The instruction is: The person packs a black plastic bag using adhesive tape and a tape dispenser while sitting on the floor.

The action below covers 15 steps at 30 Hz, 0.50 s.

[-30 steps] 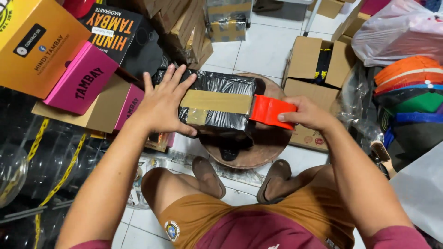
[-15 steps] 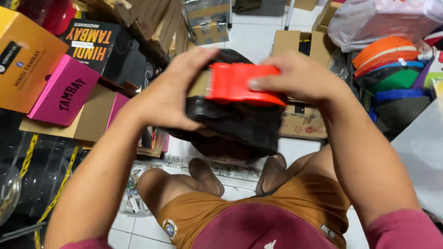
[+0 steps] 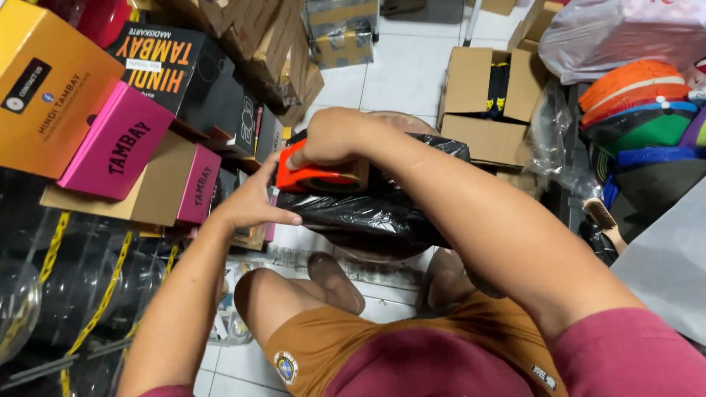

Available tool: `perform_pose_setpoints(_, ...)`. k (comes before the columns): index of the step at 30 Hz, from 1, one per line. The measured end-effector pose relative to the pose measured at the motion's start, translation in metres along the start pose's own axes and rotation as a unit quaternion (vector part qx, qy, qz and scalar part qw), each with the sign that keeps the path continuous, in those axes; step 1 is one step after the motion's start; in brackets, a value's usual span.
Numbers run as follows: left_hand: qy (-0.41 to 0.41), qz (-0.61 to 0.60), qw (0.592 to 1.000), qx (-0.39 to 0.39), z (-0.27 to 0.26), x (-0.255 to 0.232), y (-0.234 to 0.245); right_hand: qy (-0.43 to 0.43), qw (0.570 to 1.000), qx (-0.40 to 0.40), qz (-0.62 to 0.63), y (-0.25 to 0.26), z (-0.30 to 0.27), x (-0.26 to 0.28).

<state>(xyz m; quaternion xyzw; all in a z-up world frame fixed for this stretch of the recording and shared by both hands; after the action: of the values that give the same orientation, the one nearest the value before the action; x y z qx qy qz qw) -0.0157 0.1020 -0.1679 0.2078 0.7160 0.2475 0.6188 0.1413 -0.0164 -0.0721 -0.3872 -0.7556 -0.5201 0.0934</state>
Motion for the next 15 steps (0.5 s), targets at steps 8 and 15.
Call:
perform_pose_setpoints(8, 0.091, 0.054, 0.994, 0.016, -0.019, -0.009, 0.01, -0.099, 0.994, 0.05, -0.003, 0.064, -0.129, -0.034)
perform_pose_setpoints(15, 0.051, 0.219, 0.973, 0.059, 0.004, -0.039, -0.002, -0.215, 0.972, 0.011, 0.091, 0.051, -0.213, -0.162)
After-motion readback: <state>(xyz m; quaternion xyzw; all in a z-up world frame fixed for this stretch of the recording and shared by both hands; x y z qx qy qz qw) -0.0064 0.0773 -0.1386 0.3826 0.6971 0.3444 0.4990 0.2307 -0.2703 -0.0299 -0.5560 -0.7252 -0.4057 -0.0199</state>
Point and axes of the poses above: each hand's wrist, its own z-axis towards the middle knuckle, its own y-axis out of the back of the hand, x = y × z, the point moved 5 cm from there along z, towards the middle knuckle, and after that the axes turned 5 degrees about z, right-handed, at the moved point
